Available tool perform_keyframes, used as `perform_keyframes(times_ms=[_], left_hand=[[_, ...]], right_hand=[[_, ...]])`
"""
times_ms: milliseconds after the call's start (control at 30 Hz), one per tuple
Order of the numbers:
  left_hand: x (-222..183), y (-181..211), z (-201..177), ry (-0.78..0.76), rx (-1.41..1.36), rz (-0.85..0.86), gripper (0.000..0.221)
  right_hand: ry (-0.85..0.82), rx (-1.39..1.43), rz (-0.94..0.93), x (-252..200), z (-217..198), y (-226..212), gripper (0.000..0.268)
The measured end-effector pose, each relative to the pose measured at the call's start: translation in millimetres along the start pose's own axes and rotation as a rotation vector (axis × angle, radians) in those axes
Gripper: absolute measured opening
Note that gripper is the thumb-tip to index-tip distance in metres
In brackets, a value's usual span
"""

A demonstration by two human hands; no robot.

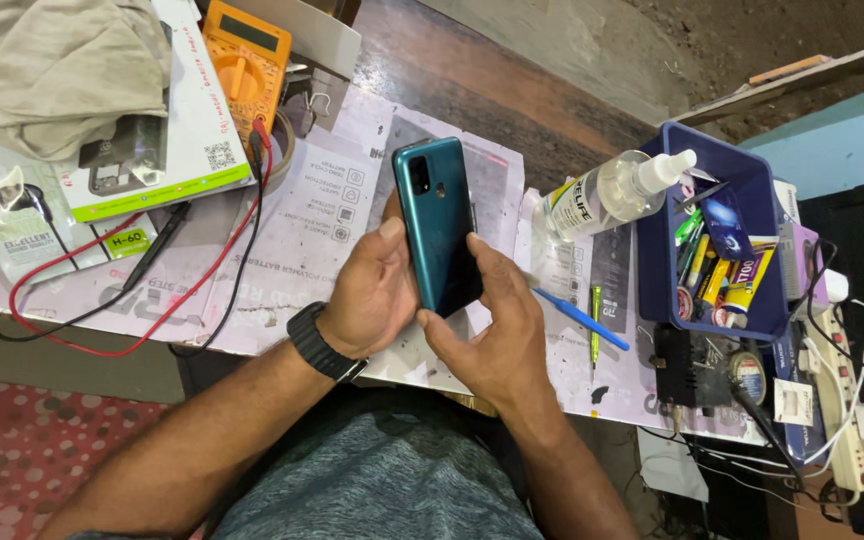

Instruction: The person works on a disassembled smartphone, manipulating internal components and connectors with their fingers. They then use a blue toothbrush to clean the interior of the phone's back cover and the main body. Finally, the person aligns and snaps the back cover onto the phone chassis.

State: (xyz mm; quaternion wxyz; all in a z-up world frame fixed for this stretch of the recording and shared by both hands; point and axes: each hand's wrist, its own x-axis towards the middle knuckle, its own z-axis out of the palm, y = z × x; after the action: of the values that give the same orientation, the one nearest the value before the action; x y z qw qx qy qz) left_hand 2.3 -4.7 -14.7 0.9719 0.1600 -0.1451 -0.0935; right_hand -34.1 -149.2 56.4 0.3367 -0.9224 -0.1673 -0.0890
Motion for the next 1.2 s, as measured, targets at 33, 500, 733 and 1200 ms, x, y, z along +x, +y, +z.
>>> perform_keyframes(times_ms=[33,500,733,1200], left_hand=[[0.1,-1.1,-0.6,0.0,0.002,-0.003,0.066],[3.5,-4.0,3.0,0.075,0.241,-0.052,0.07],[2.2,-7.9,0.8,0.067,0.48,0.024,0.06],[2.7,-10.3,-1.1,0.123,0.483,-0.019,0.052]], right_hand=[[-0.008,0.004,0.008,0.2,-0.3,0.7,0.086],[-0.077,0.157,0.069,0.0,3.3,12.8,0.087],[-0.102,0.263,0.087,0.6,6.3,16.9,0.087],[-0.096,0.294,0.147,-2.1,6.3,20.8,0.095]])
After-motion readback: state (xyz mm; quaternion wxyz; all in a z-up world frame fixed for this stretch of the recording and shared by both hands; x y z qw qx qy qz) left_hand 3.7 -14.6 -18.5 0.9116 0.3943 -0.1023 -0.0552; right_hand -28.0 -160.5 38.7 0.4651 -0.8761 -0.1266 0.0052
